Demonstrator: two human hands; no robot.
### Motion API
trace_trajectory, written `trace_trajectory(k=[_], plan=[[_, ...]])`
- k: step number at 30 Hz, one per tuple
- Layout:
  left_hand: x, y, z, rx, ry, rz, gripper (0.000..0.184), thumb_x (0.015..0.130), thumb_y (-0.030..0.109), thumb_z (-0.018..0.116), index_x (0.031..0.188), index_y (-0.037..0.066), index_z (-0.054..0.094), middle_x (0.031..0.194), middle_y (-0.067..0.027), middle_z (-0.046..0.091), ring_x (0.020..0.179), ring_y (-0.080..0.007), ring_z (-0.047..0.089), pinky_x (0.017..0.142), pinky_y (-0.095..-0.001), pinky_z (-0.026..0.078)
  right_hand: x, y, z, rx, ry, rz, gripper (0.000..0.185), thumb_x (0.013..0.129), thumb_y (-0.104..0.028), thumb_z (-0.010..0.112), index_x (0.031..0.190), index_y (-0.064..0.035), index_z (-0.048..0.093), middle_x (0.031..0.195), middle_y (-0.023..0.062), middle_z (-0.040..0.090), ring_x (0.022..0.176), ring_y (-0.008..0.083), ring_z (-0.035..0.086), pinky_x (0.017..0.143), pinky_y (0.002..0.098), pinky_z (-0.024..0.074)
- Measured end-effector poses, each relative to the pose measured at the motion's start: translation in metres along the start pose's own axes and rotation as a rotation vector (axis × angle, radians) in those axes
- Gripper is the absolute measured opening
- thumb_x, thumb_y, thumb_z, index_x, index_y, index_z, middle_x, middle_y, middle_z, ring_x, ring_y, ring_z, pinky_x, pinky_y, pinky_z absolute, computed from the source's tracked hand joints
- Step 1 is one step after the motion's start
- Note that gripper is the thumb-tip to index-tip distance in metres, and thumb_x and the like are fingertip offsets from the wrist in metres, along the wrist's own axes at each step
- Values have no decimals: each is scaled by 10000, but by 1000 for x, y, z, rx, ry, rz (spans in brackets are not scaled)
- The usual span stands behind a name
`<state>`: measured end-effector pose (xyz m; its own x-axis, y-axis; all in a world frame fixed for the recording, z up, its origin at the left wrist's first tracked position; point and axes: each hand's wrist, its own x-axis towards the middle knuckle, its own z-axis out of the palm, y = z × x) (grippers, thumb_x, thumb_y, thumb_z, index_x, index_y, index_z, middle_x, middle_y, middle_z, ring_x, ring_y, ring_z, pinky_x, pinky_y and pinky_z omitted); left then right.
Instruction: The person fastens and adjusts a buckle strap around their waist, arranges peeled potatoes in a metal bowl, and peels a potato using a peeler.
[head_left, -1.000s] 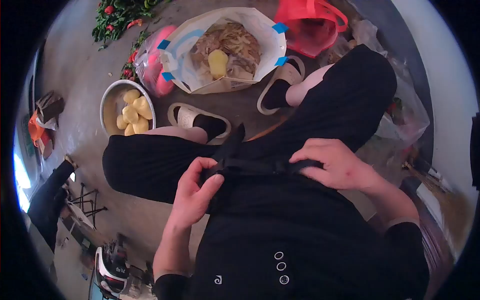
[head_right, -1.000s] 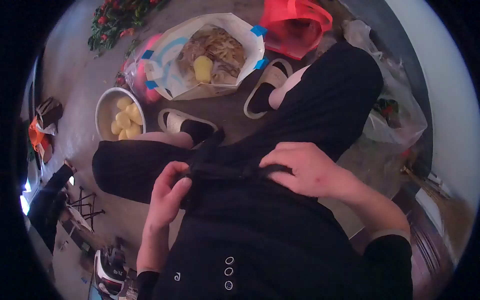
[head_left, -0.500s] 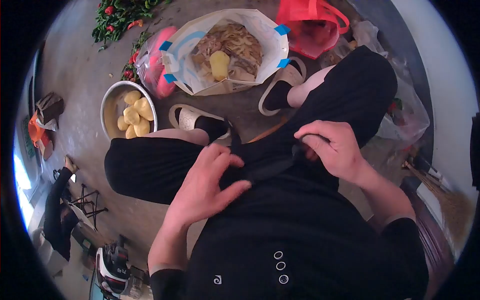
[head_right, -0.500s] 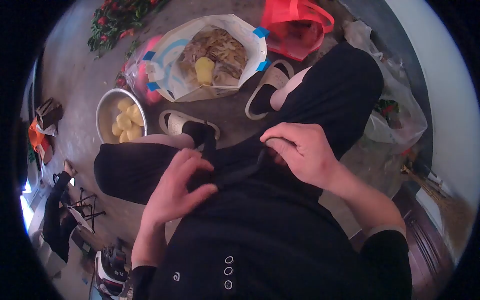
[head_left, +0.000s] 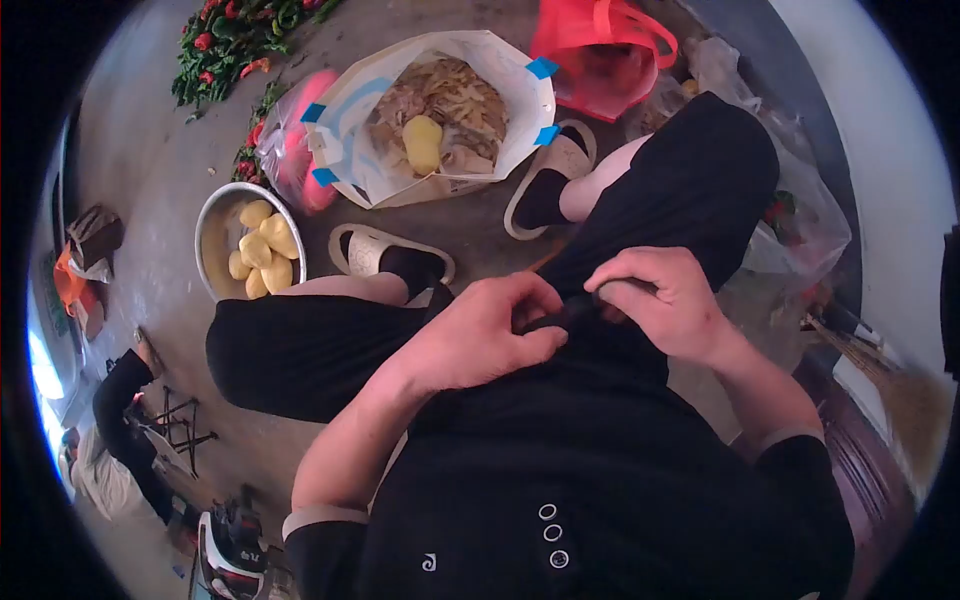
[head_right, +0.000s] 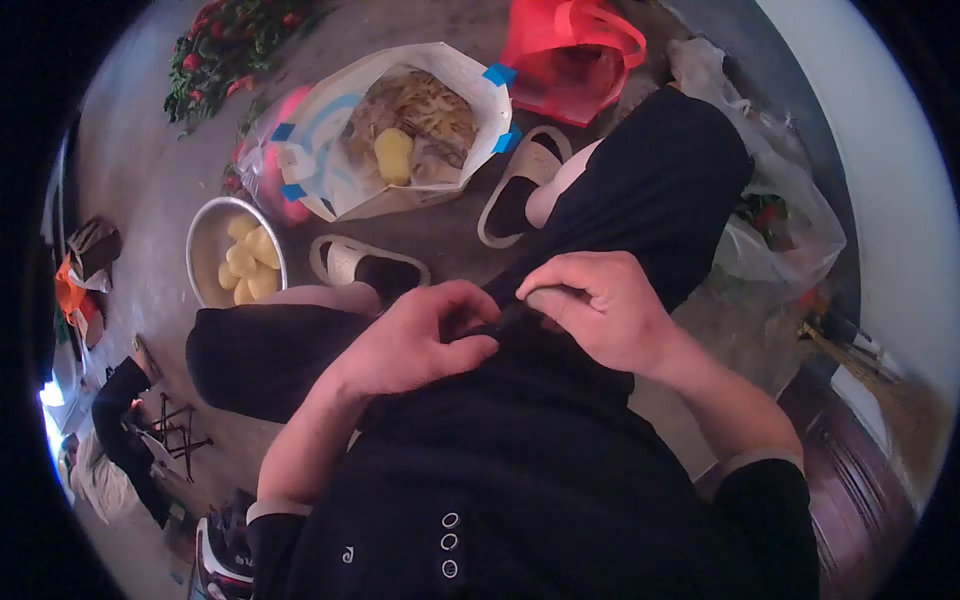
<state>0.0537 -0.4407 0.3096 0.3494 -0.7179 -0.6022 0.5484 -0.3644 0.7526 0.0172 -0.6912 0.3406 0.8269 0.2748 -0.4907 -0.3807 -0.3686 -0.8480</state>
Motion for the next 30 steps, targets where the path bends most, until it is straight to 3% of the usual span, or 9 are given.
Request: trace_trajectory(k=[3, 6, 9, 12, 15, 21, 30], plan=[[0, -4, 2, -18, 70, 1, 294, 883, 162, 766, 1109, 6, 659, 867, 13, 587, 793, -67, 531, 719, -244, 460, -5, -3, -12, -19, -157, 64, 104, 939, -43, 675, 999, 13, 740, 838, 78, 714, 754, 115, 679, 662, 277, 528], [1, -7, 0, -106, 75, -38, 317, 864, 180, 784, 1096, 5, 657, 843, 8, 565, 788, -81, 514, 717, -257, 456, -7, 4, -21, 13, -319, -30, 161, 931, -107, 710, 1040, 9, 732, 901, 84, 724, 804, 117, 672, 697, 279, 519], [2, -14, 1, -145, 88, 1, 306, 857, 160, 789, 1090, 16, 653, 858, 23, 555, 795, -67, 499, 723, -240, 443, -2, -6, -17, 149, -302, 265, 279, 910, -180, 748, 1120, 1, 711, 935, 92, 718, 835, 140, 674, 756, 293, 534], [0, -15, 0, -165, 74, 25, 293, 859, 113, 784, 1100, 27, 641, 898, 33, 569, 817, -50, 511, 736, -225, 447, 2, -3, -4, -52, -368, 105, 380, 891, -231, 773, 1177, 2, 684, 955, 92, 711, 862, 164, 673, 811, 311, 547], [-5, -14, -5, -167, 34, 2, 296, 870, 38, 767, 1131, 43, 628, 962, 45, 599, 852, -24, 541, 753, -209, 463, 6, -6, 2, -75, -391, 151, 430, 875, -251, 789, 1197, 9, 674, 986, 101, 707, 922, 178, 672, 845, 326, 554], [-15, -15, -11, -144, -25, 17, 304, 877, 46, 769, 1146, 38, 627, 972, 44, 617, 868, -33, 564, 756, -217, 477, 4, 5, 6, 190, -338, 282, 395, 868, -192, 775, 1193, 0, 659, 1020, 71, 685, 959, 152, 642, 878, 325, 538], [-26, 7, -18, 152, -16, -3, 324, 859, 99, 800, 1140, 24, 657, 957, -12, 660, 891, -78, 608, 802, -259, 516, 10, 1, 5, 223, -348, 301, 354, 851, -160, 775, 1148, -21, 641, 1010, 31, 639, 958, 123, 594, 901, 306, 509]])
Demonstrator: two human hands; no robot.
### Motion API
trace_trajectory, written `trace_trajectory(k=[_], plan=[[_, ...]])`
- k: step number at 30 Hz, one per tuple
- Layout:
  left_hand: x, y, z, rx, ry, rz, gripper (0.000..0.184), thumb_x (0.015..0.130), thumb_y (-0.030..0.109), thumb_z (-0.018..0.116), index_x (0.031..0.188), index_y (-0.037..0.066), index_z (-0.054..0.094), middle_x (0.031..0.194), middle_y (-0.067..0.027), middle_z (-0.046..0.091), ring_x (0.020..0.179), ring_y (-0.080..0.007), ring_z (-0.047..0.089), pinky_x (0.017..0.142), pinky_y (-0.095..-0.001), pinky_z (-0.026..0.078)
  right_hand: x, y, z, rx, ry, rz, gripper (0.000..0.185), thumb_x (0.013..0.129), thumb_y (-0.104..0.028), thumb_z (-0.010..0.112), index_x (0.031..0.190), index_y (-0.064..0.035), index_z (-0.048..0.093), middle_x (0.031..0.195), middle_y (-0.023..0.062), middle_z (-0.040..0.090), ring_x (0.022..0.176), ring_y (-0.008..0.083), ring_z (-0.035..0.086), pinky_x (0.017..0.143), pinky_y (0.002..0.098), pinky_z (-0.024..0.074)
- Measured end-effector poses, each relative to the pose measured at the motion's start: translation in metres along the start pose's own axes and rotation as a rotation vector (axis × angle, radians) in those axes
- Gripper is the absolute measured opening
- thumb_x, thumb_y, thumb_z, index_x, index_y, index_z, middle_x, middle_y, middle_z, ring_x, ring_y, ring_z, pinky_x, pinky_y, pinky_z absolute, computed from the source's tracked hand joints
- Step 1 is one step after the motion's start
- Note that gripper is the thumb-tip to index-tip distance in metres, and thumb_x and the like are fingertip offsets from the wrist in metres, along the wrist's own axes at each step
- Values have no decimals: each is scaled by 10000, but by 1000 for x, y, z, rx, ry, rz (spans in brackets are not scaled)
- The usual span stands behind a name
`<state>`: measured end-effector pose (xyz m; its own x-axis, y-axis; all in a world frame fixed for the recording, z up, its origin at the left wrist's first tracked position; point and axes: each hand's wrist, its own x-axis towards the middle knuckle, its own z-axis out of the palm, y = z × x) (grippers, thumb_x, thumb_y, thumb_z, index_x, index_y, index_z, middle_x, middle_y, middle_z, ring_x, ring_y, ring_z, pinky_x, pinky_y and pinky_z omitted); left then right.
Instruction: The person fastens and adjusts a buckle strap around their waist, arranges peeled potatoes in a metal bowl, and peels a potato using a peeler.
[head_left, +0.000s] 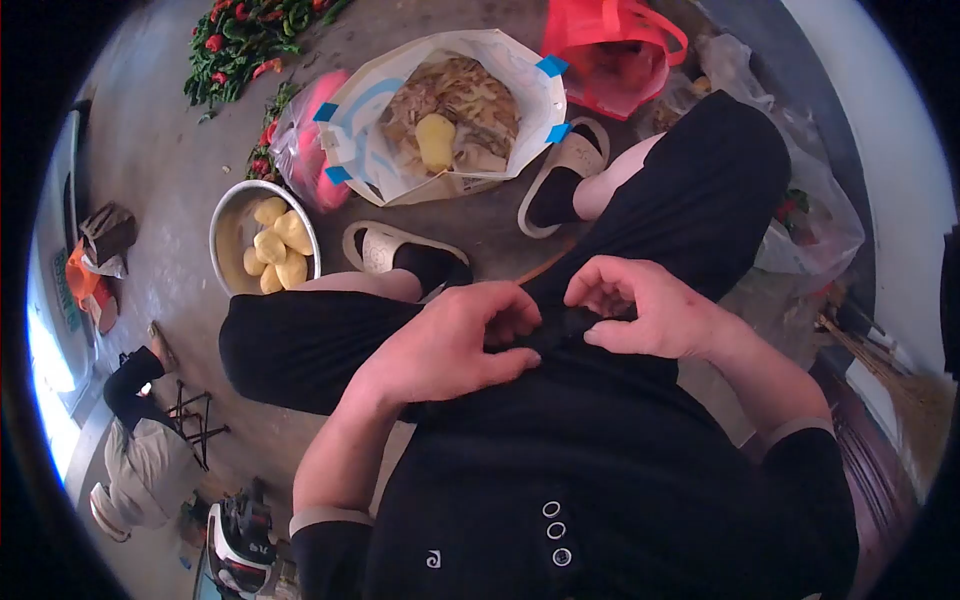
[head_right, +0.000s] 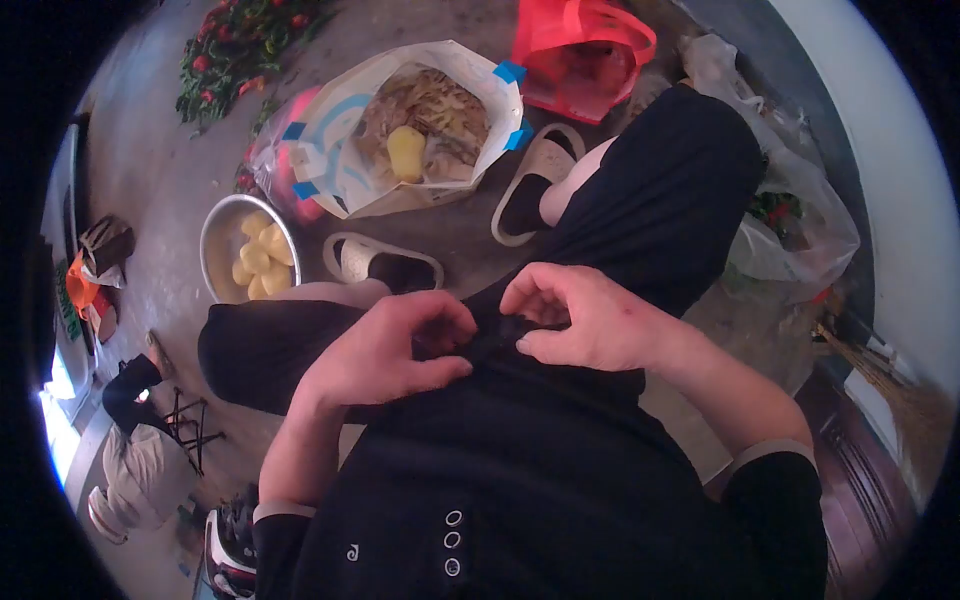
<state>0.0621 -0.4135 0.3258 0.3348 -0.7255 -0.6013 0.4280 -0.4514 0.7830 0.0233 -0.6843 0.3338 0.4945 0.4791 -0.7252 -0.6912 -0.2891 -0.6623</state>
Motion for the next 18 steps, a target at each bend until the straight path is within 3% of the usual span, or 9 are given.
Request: trace_trajectory(k=[8, 11, 14, 18], plan=[[7, -6, 5, -136, -17, 8, 366, 868, 141, 809, 1180, 11, 668, 956, -16, 657, 865, -86, 596, 779, -271, 511, 2, -2, -10, -68, -69, -40, 334, 833, -140, 776, 1121, -32, 647, 965, 22, 638, 896, 125, 584, 850, 302, 512], [21, 2, 15, -41, -64, 31, 392, 886, 195, 792, 1177, -35, 665, 901, -73, 676, 827, -146, 621, 769, -316, 526, 0, -1, -10, -134, -56, -52, 316, 843, -142, 770, 1109, -29, 642, 958, 27, 652, 889, 126, 604, 833, 299, 518], [22, -4, 20, -141, 18, 21, 388, 878, 166, 792, 1204, 3, 661, 945, -1, 629, 834, -74, 561, 750, -260, 488, -8, 4, -12, -89, -13, -52, 283, 863, -155, 764, 1090, -25, 655, 964, 36, 675, 898, 122, 630, 824, 293, 523], [22, -7, 25, -164, 60, 5, 407, 858, 152, 784, 1209, -1, 646, 944, 8, 619, 852, -75, 568, 778, -255, 492, -15, 16, -20, 76, 41, -3, 253, 885, -189, 767, 1059, -21, 694, 951, 48, 701, 883, 116, 652, 812, 288, 528]])
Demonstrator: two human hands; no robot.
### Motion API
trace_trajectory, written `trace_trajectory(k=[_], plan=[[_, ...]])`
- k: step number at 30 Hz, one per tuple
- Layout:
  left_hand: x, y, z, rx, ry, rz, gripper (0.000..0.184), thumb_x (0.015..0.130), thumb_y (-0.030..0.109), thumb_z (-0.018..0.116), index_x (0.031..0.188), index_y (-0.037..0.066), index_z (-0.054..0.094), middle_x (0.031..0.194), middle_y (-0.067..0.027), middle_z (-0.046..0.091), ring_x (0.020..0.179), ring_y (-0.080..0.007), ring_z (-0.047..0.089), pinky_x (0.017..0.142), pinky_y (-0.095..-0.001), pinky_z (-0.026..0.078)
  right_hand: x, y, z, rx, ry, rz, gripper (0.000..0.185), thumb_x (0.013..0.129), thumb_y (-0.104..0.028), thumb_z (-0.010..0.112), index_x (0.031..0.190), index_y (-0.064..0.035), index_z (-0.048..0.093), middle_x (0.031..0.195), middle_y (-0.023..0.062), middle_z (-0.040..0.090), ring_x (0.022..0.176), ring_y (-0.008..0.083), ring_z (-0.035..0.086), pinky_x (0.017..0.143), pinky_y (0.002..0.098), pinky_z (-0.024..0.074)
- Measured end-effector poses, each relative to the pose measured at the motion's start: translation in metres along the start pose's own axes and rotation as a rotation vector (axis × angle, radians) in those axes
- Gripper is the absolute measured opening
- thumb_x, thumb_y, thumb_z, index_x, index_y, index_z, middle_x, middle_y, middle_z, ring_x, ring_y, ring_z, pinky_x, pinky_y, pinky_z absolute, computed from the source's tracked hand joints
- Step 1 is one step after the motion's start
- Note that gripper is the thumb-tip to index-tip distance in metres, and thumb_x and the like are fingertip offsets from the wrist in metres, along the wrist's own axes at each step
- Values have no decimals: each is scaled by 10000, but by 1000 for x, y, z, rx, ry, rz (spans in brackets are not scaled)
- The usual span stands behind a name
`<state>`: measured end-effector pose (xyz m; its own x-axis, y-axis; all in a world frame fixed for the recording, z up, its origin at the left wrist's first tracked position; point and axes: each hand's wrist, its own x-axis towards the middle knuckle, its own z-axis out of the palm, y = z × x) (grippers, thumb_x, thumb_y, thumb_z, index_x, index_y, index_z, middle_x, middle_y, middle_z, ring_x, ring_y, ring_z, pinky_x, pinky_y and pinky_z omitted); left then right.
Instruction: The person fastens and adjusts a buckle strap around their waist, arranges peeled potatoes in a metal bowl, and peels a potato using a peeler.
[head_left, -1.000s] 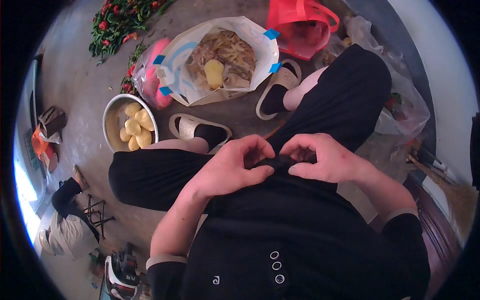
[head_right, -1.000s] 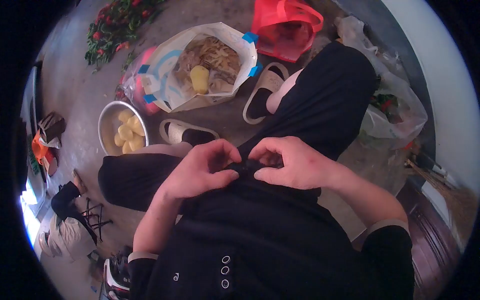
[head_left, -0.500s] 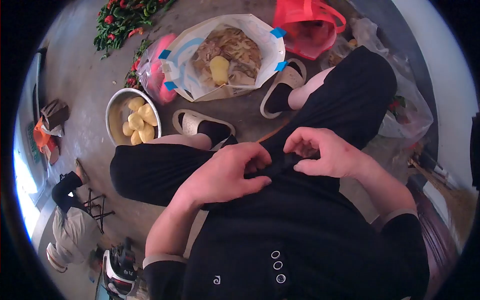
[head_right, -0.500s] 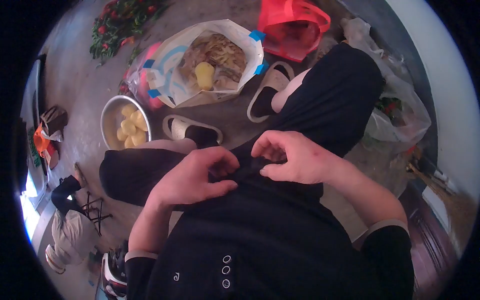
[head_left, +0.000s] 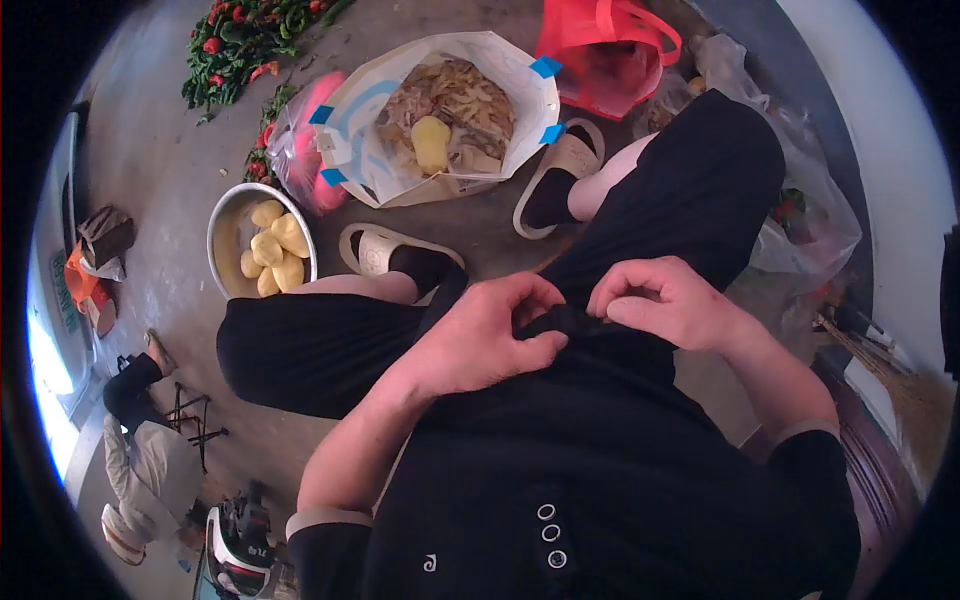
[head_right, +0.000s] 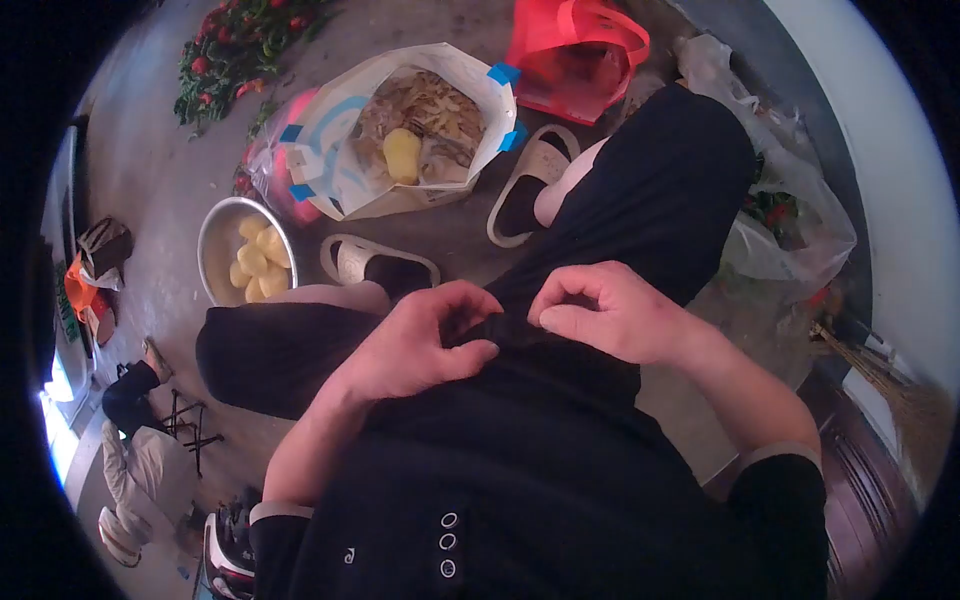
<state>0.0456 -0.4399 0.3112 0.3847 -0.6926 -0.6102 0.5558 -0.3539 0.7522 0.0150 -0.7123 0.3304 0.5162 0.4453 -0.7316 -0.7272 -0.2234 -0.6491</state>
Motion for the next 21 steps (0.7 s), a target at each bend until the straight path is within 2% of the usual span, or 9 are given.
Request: trace_trajectory(k=[3, 6, 11, 18, 21], plan=[[4, -7, 5, -21, 13, 41, 426, 850, 145, 779, 1222, -4, 633, 957, 7, 620, 874, -75, 574, 811, -251, 496, 2, -9, 10, -134, 65, -87, 276, 883, -222, 785, 1041, -8, 714, 927, 57, 706, 853, 124, 655, 786, 292, 535], [3, -5, 5, 3, 13, 23, 432, 851, 135, 775, 1232, -5, 625, 995, -7, 638, 916, -74, 588, 849, -253, 502, 6, -31, 13, -364, -13, 1, 268, 874, -171, 779, 1057, 1, 683, 977, 32, 687, 857, 86, 630, 767, 263, 521], [0, -4, 1, -75, -9, -18, 423, 852, 111, 770, 1234, -1, 628, 1057, -29, 665, 975, -79, 607, 882, -258, 509, 15, -25, 16, -276, -51, 15, 313, 856, -166, 794, 1095, -3, 675, 972, 38, 693, 850, 101, 650, 773, 276, 543], [-4, -5, 3, -65, 58, 41, 440, 838, 61, 786, 1229, 22, 587, 1066, -7, 619, 971, -74, 591, 891, -255, 506, 17, -21, 18, -225, -34, 29, 317, 846, -126, 812, 1105, 6, 684, 985, 51, 704, 869, 108, 672, 788, 278, 554], [-4, -9, 5, -58, 72, 74, 446, 836, 38, 788, 1225, 34, 571, 1086, 0, 603, 987, -69, 581, 898, -254, 504, 14, -30, 19, -391, -13, 7, 310, 850, -109, 814, 1112, 6, 697, 1000, 58, 712, 862, 112, 679, 784, 279, 557]])
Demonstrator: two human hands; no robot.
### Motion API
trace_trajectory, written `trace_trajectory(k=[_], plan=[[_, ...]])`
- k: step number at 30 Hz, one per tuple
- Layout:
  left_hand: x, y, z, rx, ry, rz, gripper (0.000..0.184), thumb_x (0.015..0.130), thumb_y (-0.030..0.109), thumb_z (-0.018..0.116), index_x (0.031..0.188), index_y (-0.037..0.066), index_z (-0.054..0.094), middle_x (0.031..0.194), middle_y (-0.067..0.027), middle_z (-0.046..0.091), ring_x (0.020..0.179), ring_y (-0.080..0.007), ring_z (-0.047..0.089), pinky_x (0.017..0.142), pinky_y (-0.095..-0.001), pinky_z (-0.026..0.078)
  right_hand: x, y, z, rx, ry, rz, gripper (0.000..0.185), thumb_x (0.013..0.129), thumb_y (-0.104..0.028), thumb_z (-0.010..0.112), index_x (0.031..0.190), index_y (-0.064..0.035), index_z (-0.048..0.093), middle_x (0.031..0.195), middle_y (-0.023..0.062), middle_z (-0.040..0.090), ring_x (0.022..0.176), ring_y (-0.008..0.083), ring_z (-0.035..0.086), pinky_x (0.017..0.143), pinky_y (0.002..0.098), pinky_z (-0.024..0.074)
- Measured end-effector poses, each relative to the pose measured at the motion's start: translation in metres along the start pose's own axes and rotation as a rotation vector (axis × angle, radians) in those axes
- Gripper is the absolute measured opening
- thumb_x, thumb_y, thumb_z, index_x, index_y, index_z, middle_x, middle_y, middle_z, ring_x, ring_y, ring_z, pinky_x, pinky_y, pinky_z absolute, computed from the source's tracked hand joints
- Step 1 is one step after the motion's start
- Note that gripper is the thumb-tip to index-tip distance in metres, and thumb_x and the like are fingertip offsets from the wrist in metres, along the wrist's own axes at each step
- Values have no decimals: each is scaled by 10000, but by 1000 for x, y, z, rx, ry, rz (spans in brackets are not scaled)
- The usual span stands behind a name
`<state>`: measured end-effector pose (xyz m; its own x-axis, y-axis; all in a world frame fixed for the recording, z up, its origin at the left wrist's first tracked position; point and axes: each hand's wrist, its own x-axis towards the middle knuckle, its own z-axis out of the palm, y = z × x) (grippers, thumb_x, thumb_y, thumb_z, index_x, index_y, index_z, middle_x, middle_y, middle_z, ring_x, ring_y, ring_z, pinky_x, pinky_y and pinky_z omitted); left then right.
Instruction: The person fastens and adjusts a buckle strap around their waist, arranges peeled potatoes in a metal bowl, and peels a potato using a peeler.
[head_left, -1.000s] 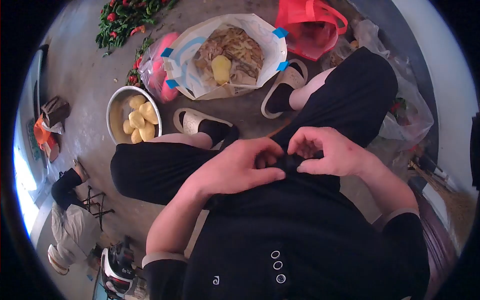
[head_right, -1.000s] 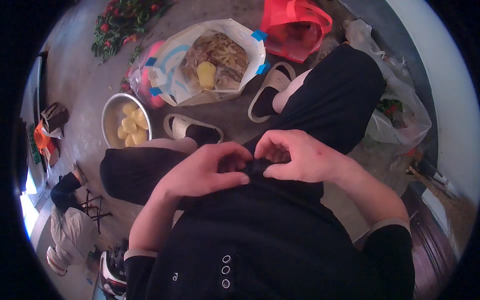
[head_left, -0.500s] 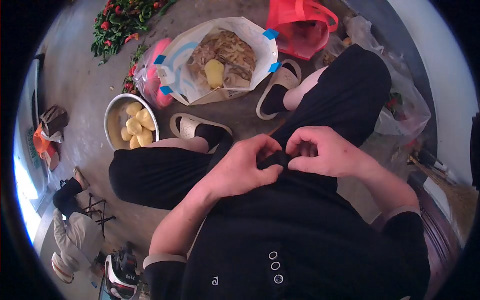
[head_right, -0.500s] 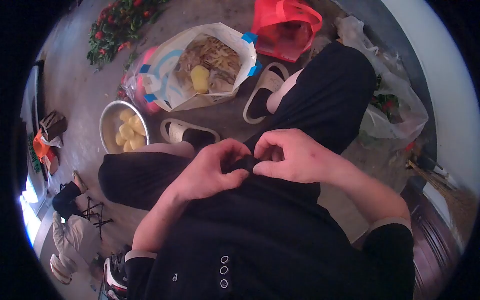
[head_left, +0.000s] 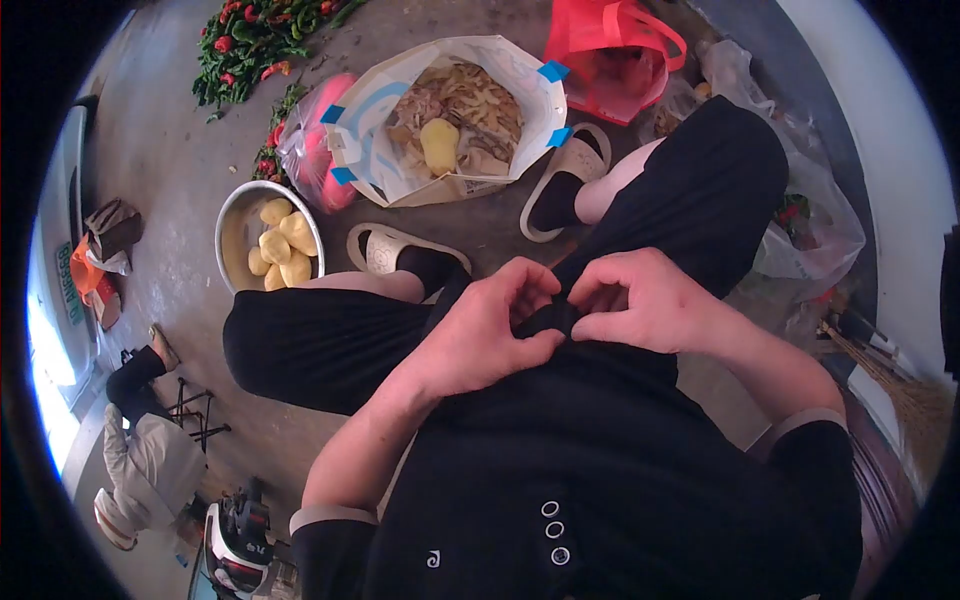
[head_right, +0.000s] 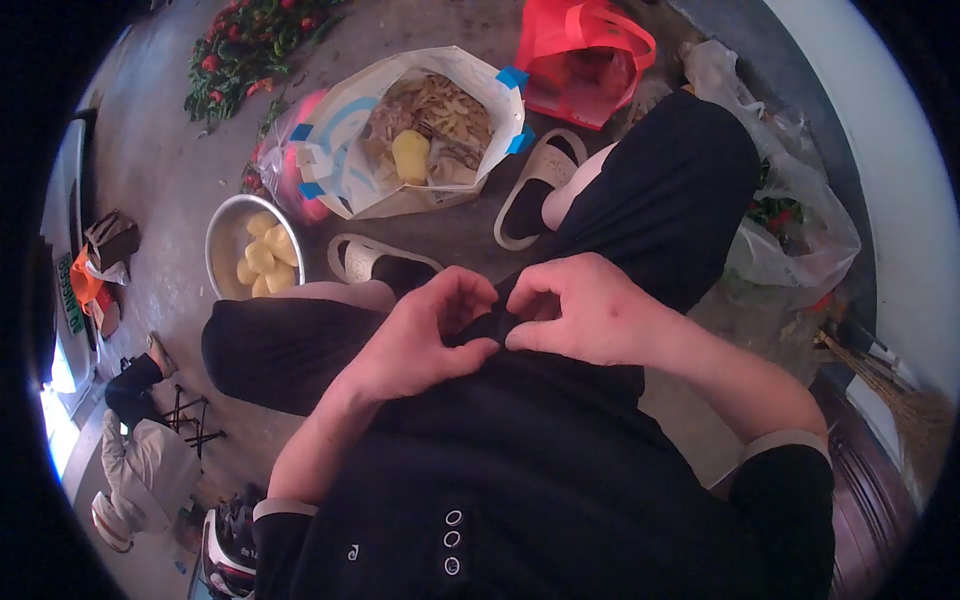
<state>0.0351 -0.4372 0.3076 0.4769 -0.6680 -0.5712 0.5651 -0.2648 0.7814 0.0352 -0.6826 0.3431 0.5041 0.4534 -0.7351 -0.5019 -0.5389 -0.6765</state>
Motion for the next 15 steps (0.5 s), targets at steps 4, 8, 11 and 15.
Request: trace_trajectory(k=[4, 8, 11, 15], plan=[[1, -1, 0, -120, -3, -40, 427, 842, 27, 785, 1214, 39, 575, 1082, 7, 602, 995, -67, 580, 909, -249, 501, -2, 7, -1, 2, 42, -139, 291, 860, -124, 805, 1107, -4, 708, 998, 74, 724, 853, 133, 690, 778, 297, 558], [6, -1, -6, -199, -36, -80, 375, 863, 30, 783, 1187, 37, 595, 1061, 9, 626, 1015, -70, 595, 919, -248, 503, -4, 3, 8, 136, 49, -144, 322, 858, -144, 803, 1116, -21, 654, 990, 80, 718, 852, 153, 680, 779, 321, 553], [4, -1, -13, -227, -69, -65, 322, 921, 68, 750, 1208, 31, 609, 1087, -10, 662, 1045, -85, 617, 925, -265, 511, 5, 3, 17, 166, 41, -120, 341, 867, -128, 795, 1131, -33, 601, 980, 61, 680, 841, 120, 639, 770, 292, 537], [-27, -7, -36, -345, 5, -79, 339, 983, 162, 710, 1269, 5, 615, 1065, -30, 692, 963, -88, 631, 871, -267, 523, 12, 0, 14, 275, 23, -44, 313, 884, -116, 780, 1127, -40, 598, 945, 23, 643, 825, 73, 601, 744, 250, 513]])
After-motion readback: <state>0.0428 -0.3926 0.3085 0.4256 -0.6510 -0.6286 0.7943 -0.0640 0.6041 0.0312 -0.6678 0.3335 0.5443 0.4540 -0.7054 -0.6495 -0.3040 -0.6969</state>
